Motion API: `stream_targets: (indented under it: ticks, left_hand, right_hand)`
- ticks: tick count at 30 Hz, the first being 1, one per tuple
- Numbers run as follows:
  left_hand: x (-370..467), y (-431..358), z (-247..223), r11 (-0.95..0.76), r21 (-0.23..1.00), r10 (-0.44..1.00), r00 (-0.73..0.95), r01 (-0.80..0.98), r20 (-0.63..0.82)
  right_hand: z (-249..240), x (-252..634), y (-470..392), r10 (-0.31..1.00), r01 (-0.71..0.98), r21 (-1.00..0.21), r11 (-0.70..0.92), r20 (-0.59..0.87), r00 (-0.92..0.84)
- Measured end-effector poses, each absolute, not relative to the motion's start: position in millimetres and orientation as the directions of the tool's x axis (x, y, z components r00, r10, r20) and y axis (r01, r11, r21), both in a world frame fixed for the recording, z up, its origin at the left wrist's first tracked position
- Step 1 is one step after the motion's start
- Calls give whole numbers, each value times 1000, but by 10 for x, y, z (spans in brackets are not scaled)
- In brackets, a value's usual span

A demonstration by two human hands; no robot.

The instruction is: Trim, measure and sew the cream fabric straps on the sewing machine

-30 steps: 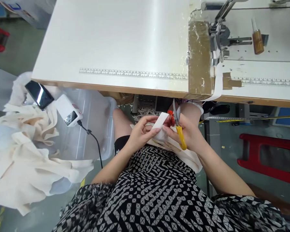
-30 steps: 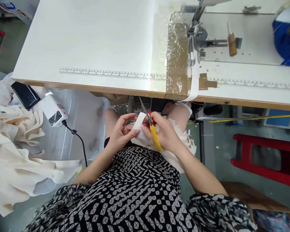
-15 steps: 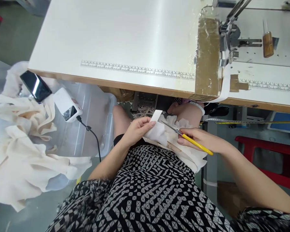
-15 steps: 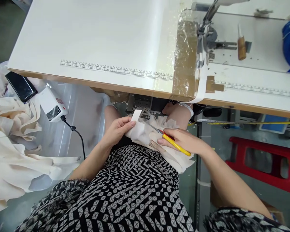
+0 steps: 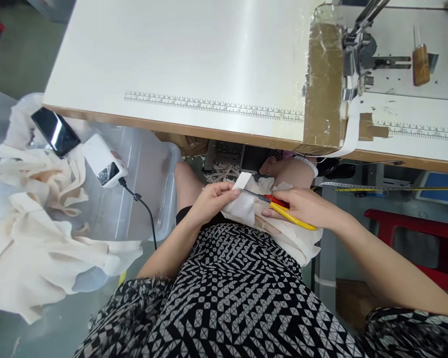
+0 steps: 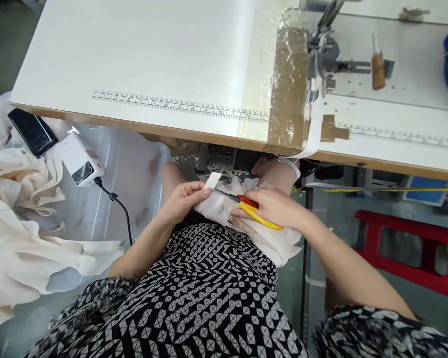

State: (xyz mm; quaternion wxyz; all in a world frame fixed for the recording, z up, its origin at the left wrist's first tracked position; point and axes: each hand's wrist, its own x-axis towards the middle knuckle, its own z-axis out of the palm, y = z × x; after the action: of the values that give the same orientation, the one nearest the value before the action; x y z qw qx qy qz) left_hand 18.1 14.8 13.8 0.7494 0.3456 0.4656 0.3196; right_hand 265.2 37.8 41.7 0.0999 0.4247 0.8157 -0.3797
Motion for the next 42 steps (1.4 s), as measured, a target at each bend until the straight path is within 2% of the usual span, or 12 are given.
stream_targets:
  ticks: [6, 11, 17, 23, 28, 31, 34, 37, 39, 42]
  left_hand:
    - [169, 150, 118, 563, 810, 799, 358, -165, -483]
    - [170, 130, 108, 576, 800, 793, 356, -171, -494]
    - [170, 111, 91, 598, 777, 782, 353, -197, -513]
    - [172, 112, 102, 580, 803, 782, 369, -138, -502]
    - [178, 106, 125, 593, 795, 774, 364, -129, -518]
    - [152, 132, 100, 566, 816, 789, 364, -118, -495]
    - [81, 180, 19, 492, 870, 825, 331, -26, -457]
    - [-16, 256, -65, 403, 911, 883, 227, 87, -412]
    - [-71, 319, -81, 368, 926, 916, 142, 79, -376]
    - [-110, 393, -24, 370, 929, 926, 85, -8, -369]
  right_hand:
    - [404, 2618, 327, 675, 811, -397, 430, -455, -581]
    - [354, 2616, 306, 687, 807, -391, 443, -430, -586]
    - [308, 2627, 278, 676, 821, -364, 439, -468, -569]
    - [376, 2547, 295, 699, 822, -330, 464, -434, -569]
    - [366, 2484, 321, 701, 817, -367, 445, -425, -573]
    - [434, 2541, 308, 745, 825, -414, 385, -387, -543]
    - [683, 2697, 248, 831, 820, -489, 297, -291, -474]
    - [991, 2928, 134, 905, 808, -533, 252, -165, -392]
    - [1101, 3138, 94, 962, 873, -443, 204, -73, -262]
    - [1047, 3598, 243, 1000, 982, -187, 19, 23, -15]
